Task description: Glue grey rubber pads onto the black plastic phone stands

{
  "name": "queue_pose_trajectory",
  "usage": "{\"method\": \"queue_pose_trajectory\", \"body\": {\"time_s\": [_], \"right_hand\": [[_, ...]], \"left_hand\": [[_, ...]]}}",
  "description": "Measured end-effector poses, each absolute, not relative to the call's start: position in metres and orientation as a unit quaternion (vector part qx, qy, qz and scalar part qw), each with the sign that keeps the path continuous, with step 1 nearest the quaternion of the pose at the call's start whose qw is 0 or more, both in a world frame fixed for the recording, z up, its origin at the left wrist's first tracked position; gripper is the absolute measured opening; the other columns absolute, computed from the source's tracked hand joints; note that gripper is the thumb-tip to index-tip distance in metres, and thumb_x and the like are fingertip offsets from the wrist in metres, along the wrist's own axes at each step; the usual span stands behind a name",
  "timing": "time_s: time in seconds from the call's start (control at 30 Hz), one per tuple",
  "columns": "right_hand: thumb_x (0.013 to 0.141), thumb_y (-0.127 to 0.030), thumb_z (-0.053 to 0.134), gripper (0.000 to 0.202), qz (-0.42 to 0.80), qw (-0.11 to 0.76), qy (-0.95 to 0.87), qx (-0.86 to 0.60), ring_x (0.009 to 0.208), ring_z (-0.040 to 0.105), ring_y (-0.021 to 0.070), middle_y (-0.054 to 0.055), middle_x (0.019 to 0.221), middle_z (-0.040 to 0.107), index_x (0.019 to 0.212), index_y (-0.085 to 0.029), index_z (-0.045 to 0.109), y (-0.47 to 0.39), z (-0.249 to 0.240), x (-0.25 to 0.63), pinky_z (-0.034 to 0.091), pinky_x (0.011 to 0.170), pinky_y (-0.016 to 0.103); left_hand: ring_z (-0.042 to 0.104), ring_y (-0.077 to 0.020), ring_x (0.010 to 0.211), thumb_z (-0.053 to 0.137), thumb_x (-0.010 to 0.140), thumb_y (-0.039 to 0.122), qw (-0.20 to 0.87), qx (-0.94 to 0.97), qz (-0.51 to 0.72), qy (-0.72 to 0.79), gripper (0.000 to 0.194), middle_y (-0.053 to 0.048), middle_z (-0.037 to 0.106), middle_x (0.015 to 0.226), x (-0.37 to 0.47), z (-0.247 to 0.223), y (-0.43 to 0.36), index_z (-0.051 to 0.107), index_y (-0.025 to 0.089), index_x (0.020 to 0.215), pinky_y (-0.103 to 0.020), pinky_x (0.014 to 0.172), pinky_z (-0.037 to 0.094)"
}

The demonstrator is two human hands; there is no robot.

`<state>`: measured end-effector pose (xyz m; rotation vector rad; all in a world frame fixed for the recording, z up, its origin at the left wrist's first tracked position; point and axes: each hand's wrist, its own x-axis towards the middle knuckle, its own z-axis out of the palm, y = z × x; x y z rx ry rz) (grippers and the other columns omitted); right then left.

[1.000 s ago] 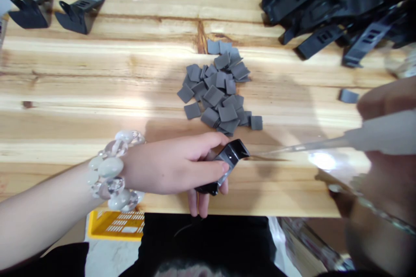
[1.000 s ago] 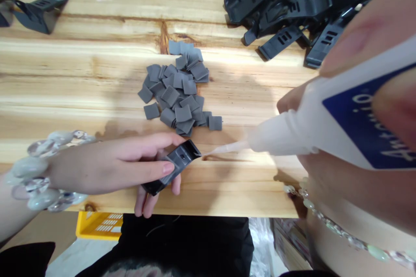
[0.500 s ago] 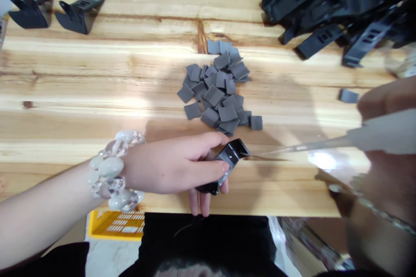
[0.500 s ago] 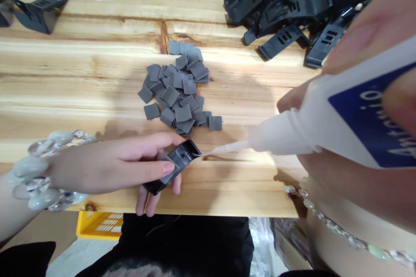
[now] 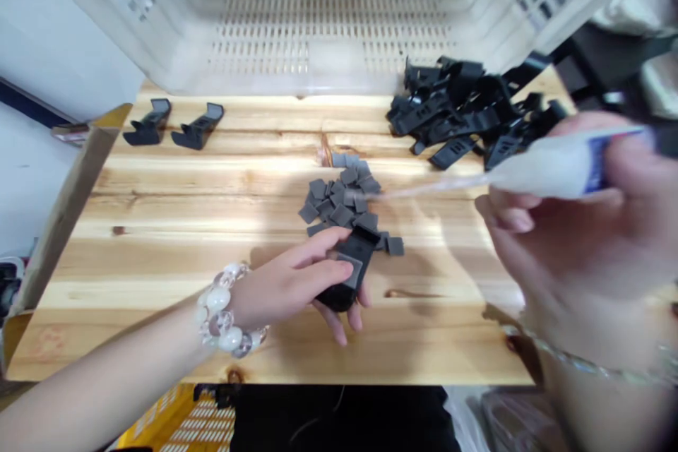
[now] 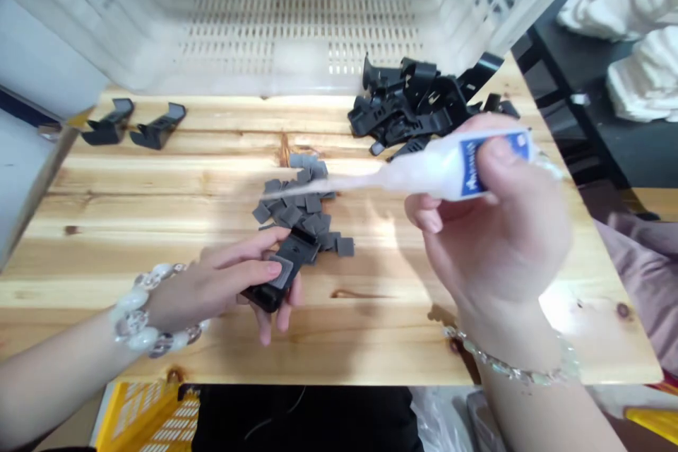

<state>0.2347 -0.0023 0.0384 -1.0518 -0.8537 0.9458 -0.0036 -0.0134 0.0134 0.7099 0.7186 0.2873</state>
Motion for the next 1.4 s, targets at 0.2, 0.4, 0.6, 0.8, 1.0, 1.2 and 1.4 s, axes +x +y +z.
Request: {"method": "queue_pose_trajectory", "body": {"time_s": [0.2, 0.4, 0.6, 0.8, 1.0, 1.2, 1.4], "right_hand": [[0.068, -0.022, 0.067, 0.01, 0.388, 0.7, -0.413, -0.435, 0.035, 0.042, 0.0089, -0.003, 0.059, 0.052, 0.077, -0.018, 0.063, 0.003, 0.028, 0.235, 0.022, 0.03, 0.024], [0.065, -0.019, 0.068, 0.014, 0.369, 0.699, -0.413, -0.453, 0.041, 0.044, 0.0103, -0.003, 0.058, 0.052, 0.077, -0.02, 0.062, 0.005, 0.019, 0.233, 0.027, 0.033, 0.023], [0.066, -0.022, 0.072, 0.013, 0.36, 0.693, -0.414, -0.467, 0.047, 0.043, 0.0107, -0.001, 0.064, 0.05, 0.076, -0.022, 0.063, 0.006, 0.016, 0.234, 0.024, 0.036, 0.027], [0.071, -0.026, 0.068, 0.01, 0.454, 0.701, -0.35, -0.424, 0.046, 0.039, 0.0095, -0.003, 0.054, 0.046, 0.076, -0.024, 0.06, 0.006, 0.027, 0.236, 0.022, 0.038, 0.024], [0.068, -0.023, 0.073, 0.024, 0.581, 0.586, -0.364, -0.432, 0.061, 0.057, 0.0131, 0.002, 0.082, 0.064, 0.085, -0.025, 0.058, 0.001, 0.025, 0.227, 0.036, 0.041, 0.021], [0.066, -0.013, 0.078, 0.017, 0.643, 0.467, -0.418, -0.44, 0.067, 0.058, 0.0106, -0.001, 0.072, 0.057, 0.072, -0.019, 0.063, -0.016, 0.017, 0.204, 0.051, 0.058, 0.022], [0.079, -0.028, 0.071, 0.015, 0.551, 0.374, -0.558, -0.495, 0.071, 0.062, 0.0133, 0.002, 0.08, 0.065, 0.092, -0.021, 0.068, -0.023, 0.001, 0.197, 0.051, 0.064, 0.026]], "left_hand": [[0.065, -0.0158, 0.065, 0.052, 0.09, 0.026, 0.826, 0.35, 0.251, 0.364, 0.015, -0.005, 0.063, 0.082, -0.004, 0.014, -0.012, 0.046, 0.018, 0.102, -0.026, 0.051, 0.056], [0.064, -0.0151, 0.065, 0.051, 0.091, 0.026, 0.816, 0.349, 0.278, 0.368, 0.017, -0.006, 0.062, 0.083, -0.004, 0.016, -0.011, 0.047, 0.017, 0.104, -0.026, 0.051, 0.055], [0.063, -0.0146, 0.065, 0.051, 0.09, 0.026, 0.805, 0.363, 0.294, 0.366, 0.016, -0.005, 0.062, 0.082, -0.004, 0.017, -0.012, 0.046, 0.016, 0.101, -0.027, 0.053, 0.056], [0.064, -0.0153, 0.066, 0.047, 0.09, 0.021, 0.792, 0.386, 0.303, 0.362, 0.018, -0.004, 0.062, 0.08, -0.003, 0.012, -0.013, 0.044, 0.016, 0.107, -0.029, 0.053, 0.057], [0.064, -0.0139, 0.072, 0.051, 0.091, 0.025, 0.787, 0.397, 0.304, 0.361, 0.019, -0.005, 0.063, 0.082, -0.003, 0.006, -0.012, 0.048, 0.014, 0.106, -0.028, 0.062, 0.058], [0.066, -0.0187, 0.087, 0.057, 0.089, 0.033, 0.771, 0.431, 0.279, 0.377, 0.032, -0.012, 0.064, 0.104, -0.001, 0.003, -0.013, 0.049, 0.015, 0.114, -0.026, 0.058, 0.058], [0.066, -0.0188, 0.089, 0.058, 0.089, 0.035, 0.783, 0.42, 0.263, 0.375, 0.033, -0.008, 0.064, 0.098, 0.003, -0.002, -0.017, 0.047, 0.017, 0.114, -0.029, 0.062, 0.061]]}}
